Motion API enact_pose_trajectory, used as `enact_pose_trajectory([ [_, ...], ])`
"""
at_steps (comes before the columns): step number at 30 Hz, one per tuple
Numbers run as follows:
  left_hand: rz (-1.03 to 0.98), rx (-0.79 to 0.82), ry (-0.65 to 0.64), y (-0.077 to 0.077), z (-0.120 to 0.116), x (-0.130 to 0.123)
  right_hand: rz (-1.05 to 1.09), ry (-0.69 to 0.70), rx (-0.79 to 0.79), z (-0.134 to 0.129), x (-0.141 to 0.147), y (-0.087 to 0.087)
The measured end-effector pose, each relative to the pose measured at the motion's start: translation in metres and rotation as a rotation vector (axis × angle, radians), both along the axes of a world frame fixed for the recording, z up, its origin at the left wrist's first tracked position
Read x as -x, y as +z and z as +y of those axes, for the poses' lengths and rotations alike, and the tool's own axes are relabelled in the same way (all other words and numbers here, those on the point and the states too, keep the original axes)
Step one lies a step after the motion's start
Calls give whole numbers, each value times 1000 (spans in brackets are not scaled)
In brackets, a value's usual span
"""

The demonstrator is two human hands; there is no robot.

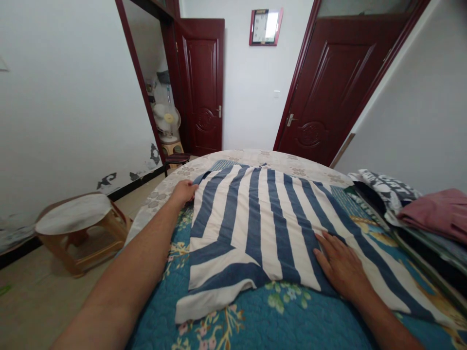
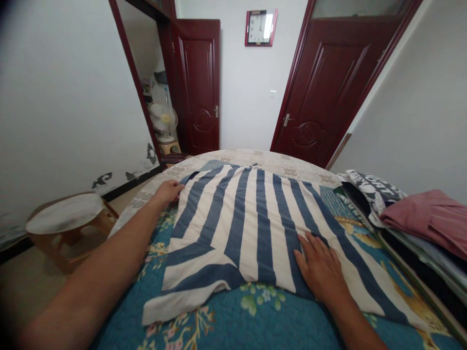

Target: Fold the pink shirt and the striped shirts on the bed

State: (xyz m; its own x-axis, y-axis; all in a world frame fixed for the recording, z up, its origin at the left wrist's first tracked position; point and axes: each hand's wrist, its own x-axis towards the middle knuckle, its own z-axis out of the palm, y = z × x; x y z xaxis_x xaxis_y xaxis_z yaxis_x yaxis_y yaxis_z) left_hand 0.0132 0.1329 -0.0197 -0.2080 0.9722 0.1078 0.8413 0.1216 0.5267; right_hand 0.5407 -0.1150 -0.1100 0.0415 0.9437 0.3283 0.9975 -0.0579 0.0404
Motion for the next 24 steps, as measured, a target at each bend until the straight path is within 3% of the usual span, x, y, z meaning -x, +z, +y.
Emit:
enact_pose_trajectory([
  [4,195,-74,-21,1,0,4,-3,12,-5,0,-1,0],
  [9,324,4,-36,-5,-7,-2,12,0,5,-1,1,2],
  [13,423,-124,1,7,-16,-14,24,-17,38,-1,5,6],
  [16,430,-279,-205,11,-23,-37,44,-50,79,-2,11,15],
  [20,382,-214,-628,-16,-40,-85,97,-80,155,-5,22,33],
  [22,411,-192,-709,-35,-54,-105,131,-86,187,-5,26,42],
  [24,454,-202,-680,-48,-68,-118,160,-94,206,-5,28,48],
])
